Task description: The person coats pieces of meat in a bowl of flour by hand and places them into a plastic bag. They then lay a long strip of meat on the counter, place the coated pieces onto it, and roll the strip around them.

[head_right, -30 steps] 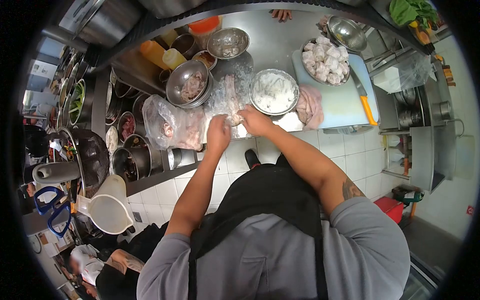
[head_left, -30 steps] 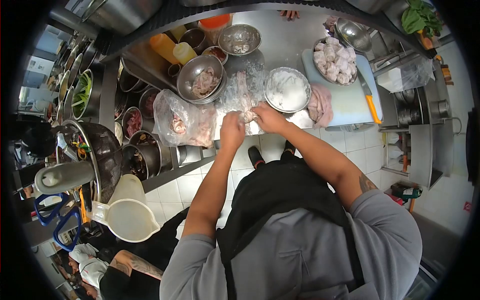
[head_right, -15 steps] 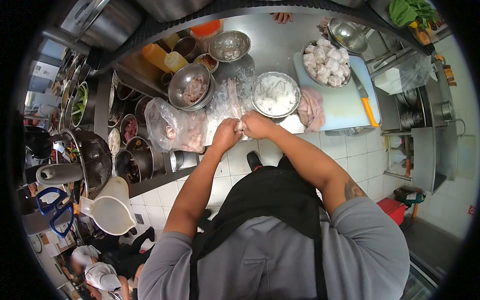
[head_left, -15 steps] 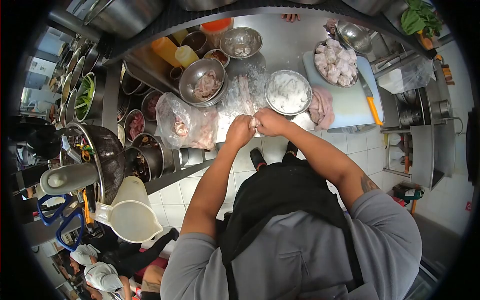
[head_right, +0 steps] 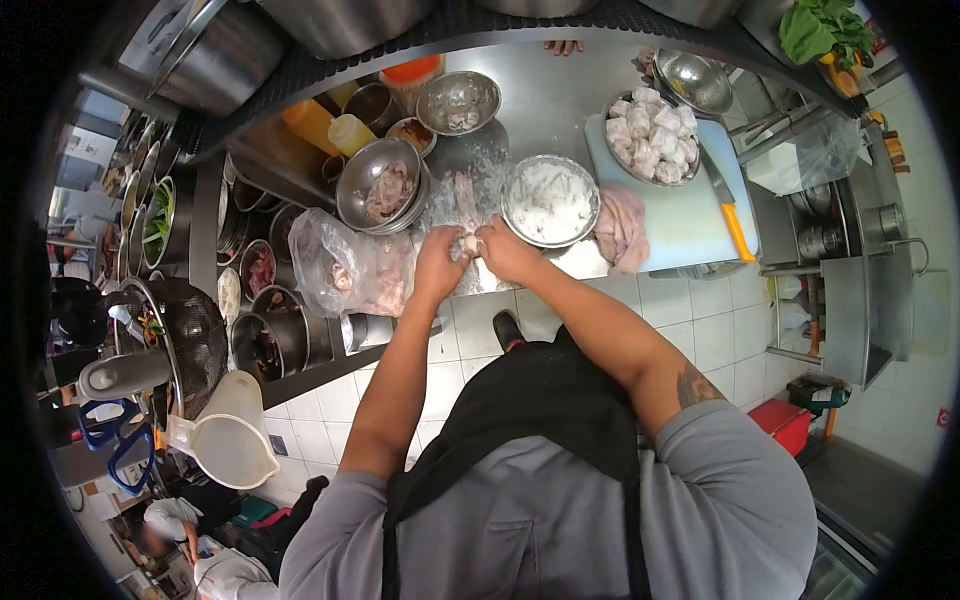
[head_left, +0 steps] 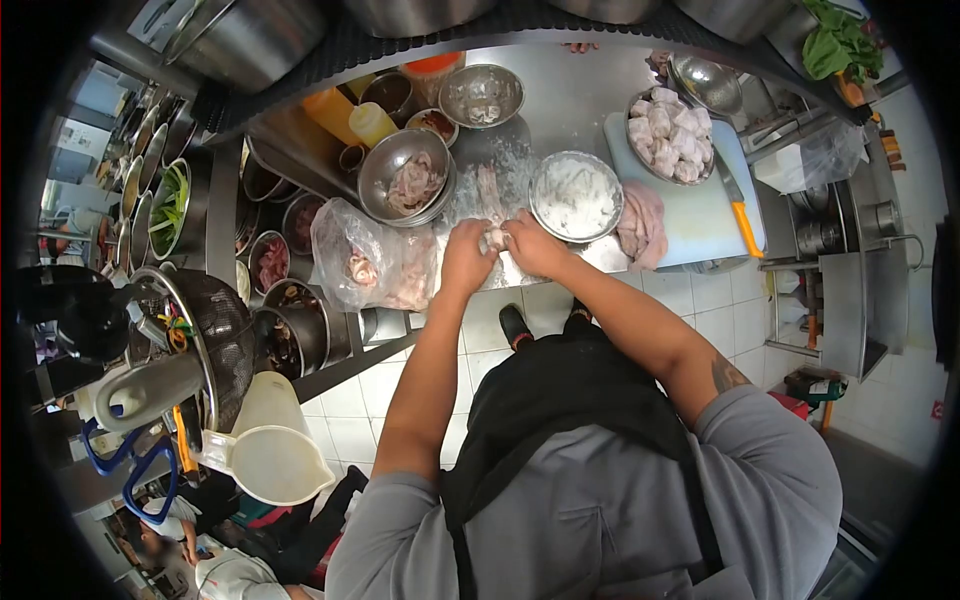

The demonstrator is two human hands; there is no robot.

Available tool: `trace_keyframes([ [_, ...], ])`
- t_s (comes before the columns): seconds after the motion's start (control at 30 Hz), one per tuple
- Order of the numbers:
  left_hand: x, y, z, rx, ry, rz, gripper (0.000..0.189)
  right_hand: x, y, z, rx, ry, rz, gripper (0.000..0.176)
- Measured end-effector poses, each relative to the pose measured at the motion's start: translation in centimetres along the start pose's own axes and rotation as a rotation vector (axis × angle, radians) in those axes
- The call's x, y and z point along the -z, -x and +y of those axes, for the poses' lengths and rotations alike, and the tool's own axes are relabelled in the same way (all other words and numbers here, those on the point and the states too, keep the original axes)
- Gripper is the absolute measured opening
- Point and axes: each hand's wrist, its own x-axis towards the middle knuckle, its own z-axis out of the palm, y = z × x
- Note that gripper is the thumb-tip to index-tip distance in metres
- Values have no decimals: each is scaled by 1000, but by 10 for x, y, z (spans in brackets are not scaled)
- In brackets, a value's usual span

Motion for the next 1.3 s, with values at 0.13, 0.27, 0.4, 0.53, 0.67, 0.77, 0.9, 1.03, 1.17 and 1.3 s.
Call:
trace_keyframes([
  [0.13, -10, 7, 2, -148, -81, 4, 44, -13, -10, 11, -8, -15, -24, 24],
  [0.27, -16, 2, -4, -132, -102, 4, 43, 2, 0, -2, -11, -38, -31, 28],
  [0.4, -21, 8, -4, -96, -129, -73, 37, 12, 12, -6, -106, -1, -148, 43],
  [0.53, -9, 3, 0, -78, -193, -185, 43, 11, 15, -6, -67, -24, -113, 41],
  [0.67, 6, 1, 9, -17, -140, -86, 45, 13, 8, -9, -79, -28, -141, 40],
  [0.77, 12, 7, 17, -43, -96, -94, 47, 12, 6, -8, -79, 17, -152, 40],
  [0.9, 6, 13, 13, -42, -155, -160, 47, 21, 16, -21, -64, 70, -130, 36],
  [1.03, 16, 2, 29, -122, -89, 42, 40, 65, 37, -42, 57, -44, 8, 42],
  [1.17, 5, -54, 95, -289, -269, -55, 33, 125, 15, 6, -90, 331, 67, 28],
  [1.3, -70, -110, 106, -446, -812, -344, 24, 140, -3, 52, 25, 719, -236, 19],
])
